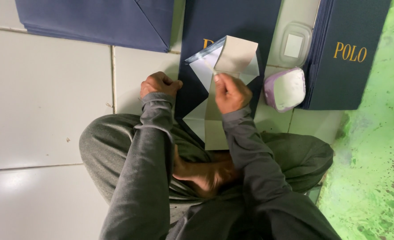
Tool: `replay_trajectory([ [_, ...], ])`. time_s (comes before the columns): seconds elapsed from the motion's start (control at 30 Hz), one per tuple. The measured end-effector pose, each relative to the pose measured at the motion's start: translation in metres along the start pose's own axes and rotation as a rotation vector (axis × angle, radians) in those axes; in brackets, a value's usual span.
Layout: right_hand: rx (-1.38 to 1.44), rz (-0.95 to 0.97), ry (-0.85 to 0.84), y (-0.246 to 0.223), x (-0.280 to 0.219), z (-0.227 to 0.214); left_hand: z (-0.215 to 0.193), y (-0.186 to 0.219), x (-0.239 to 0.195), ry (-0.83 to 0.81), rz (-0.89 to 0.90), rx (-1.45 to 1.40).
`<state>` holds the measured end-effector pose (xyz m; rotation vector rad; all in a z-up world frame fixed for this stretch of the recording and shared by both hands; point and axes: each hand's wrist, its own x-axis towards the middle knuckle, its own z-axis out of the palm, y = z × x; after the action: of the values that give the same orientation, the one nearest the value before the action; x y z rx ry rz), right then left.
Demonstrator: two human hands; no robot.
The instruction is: The person sits on the floor and applies glue to the edges of a partially assembled paper box using a cotton swab. They repeatedly dip the swab into a small container of glue and spread it along the flaps, then press the flaps together to adhere them.
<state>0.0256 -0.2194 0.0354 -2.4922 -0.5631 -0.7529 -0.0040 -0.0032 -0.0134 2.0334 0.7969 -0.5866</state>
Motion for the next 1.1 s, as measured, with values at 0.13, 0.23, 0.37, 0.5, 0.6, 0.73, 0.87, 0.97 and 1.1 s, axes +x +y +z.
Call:
replay_trajectory([
  [0.13, 0.057, -0.003, -0.039, -0.005, -0.002, 0.009, 0.000, 0.001, 0.001, -0.008, -0.003, 0.027],
  [0.23, 0.082, -0.007, -0.028, 0.002, 0.001, 0.012, 0.000, 0.001, 0.003, -0.016, -0.014, 0.041],
  [0.37, -0.015, -0.003, 0.002, 0.021, 0.000, 0.011, -0.006, 0.006, -0.002, -0.030, -0.039, 0.033],
  [0.5, -0.074, 0.048, 0.036, 0.032, 0.005, 0.008, -0.008, 0.007, -0.001, -0.035, -0.062, 0.030],
  [0.6, -0.107, 0.082, 0.043, 0.041, 0.008, 0.006, -0.009, 0.010, -0.003, -0.046, -0.064, 0.022],
  [0.73, -0.126, 0.119, 0.045, 0.048, 0.015, 0.002, -0.012, 0.012, -0.006, -0.042, -0.068, 0.046],
  [0.87, -0.072, 0.146, 0.077, 0.049, 0.026, -0.005, -0.015, 0.014, -0.010, -0.038, -0.053, -0.033],
  [0.97, -0.052, 0.160, 0.103, 0.050, 0.027, -0.011, -0.014, 0.011, -0.007, -0.035, -0.052, -0.043],
  [1.1, -0.011, 0.186, 0.090, 0.035, 0.023, -0.022, -0.017, 0.018, -0.012, -0.050, -0.067, -0.054],
])
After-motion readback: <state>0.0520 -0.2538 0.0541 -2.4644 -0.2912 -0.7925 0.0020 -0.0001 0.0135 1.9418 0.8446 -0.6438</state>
